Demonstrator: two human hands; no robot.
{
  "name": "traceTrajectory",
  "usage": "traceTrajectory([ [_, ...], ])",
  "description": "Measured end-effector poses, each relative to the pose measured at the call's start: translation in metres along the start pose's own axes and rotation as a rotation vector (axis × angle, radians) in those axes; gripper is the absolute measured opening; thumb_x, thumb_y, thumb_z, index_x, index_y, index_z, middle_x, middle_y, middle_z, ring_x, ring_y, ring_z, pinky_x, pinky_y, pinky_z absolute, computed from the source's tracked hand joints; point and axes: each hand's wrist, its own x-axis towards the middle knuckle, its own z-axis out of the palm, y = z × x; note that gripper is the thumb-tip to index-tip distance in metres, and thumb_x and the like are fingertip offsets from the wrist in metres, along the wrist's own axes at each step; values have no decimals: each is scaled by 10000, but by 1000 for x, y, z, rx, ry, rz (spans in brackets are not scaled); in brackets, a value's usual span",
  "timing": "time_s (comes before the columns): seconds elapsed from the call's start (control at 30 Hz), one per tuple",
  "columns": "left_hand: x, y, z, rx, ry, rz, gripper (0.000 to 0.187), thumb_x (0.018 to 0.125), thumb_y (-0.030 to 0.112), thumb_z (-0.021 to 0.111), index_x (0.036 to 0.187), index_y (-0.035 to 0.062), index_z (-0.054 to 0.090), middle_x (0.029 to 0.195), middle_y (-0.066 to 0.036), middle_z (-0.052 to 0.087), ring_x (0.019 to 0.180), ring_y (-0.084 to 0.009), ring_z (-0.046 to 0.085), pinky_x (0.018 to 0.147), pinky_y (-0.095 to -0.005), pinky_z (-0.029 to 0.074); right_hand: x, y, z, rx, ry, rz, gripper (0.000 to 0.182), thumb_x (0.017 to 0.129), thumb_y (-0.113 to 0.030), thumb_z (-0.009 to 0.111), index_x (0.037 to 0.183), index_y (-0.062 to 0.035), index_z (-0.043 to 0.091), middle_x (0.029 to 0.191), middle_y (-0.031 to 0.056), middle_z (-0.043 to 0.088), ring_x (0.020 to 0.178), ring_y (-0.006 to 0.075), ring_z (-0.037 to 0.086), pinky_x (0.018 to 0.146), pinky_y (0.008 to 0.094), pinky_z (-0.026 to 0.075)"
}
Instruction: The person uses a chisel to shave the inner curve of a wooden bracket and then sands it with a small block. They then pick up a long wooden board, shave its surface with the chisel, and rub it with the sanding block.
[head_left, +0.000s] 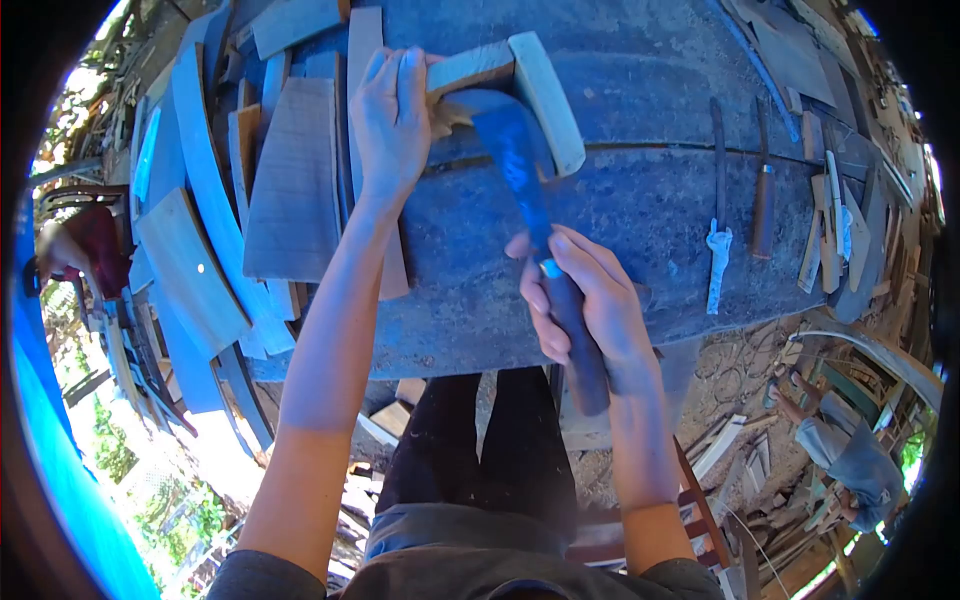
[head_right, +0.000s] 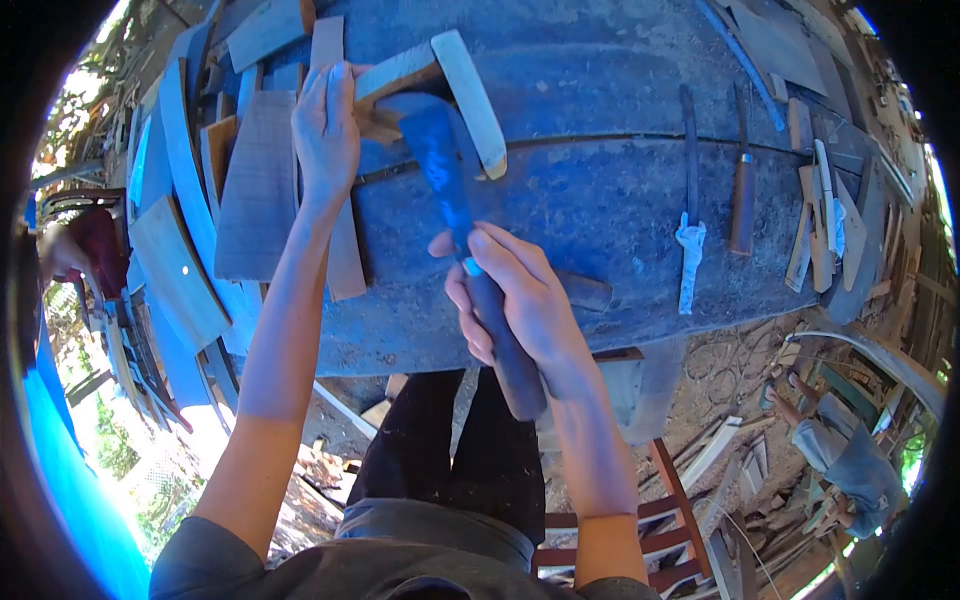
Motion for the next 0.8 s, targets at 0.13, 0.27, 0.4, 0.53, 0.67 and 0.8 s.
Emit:
traceTrajectory([
  [0.13,1,-5,-4,-51,-65,3,332,1052,223,426,1028,20,687,856,-72,521,777,-177,521,722,-313,429,12,-9,3,-65,-57,11,352,1048,-306,425,1116,13,555,676,29,525,397,89,493,355,230,392],
  [0.27,-26,-4,-4,-322,-36,-37,435,999,272,557,1384,88,473,1187,-108,541,1058,-232,554,896,-374,469,-31,10,-19,-100,-42,119,360,1046,-315,419,1137,11,541,672,30,520,381,80,472,347,230,386],
  [0.4,-46,-27,0,-272,-28,-95,769,856,192,764,1477,58,330,1380,-118,471,1254,-243,511,1056,-415,447,-82,22,-46,-71,59,102,363,1044,-309,424,1147,22,530,679,51,530,378,94,473,341,232,387],
  [0.53,-2,-26,-17,-121,-268,-108,609,804,159,796,1340,54,526,1215,-113,581,1123,-251,588,966,-390,485,-85,11,-66,-30,193,-85,355,1049,-307,417,1157,15,520,681,71,532,379,115,486,334,240,389],
  [0.67,57,6,-38,239,-462,146,456,796,194,796,1202,42,655,1024,-94,629,976,-222,606,875,-357,480,-65,-5,-77,-68,295,-227,340,1057,-297,404,1163,2,525,685,50,522,380,115,488,334,261,406],
  [0.8,83,-4,-49,352,-592,228,444,804,206,793,1190,22,668,993,-74,631,945,-204,605,886,-338,474,-47,-19,-82,-203,382,-247,336,1058,-288,410,1175,0,537,688,39,517,393,109,495,337,254,399],
])
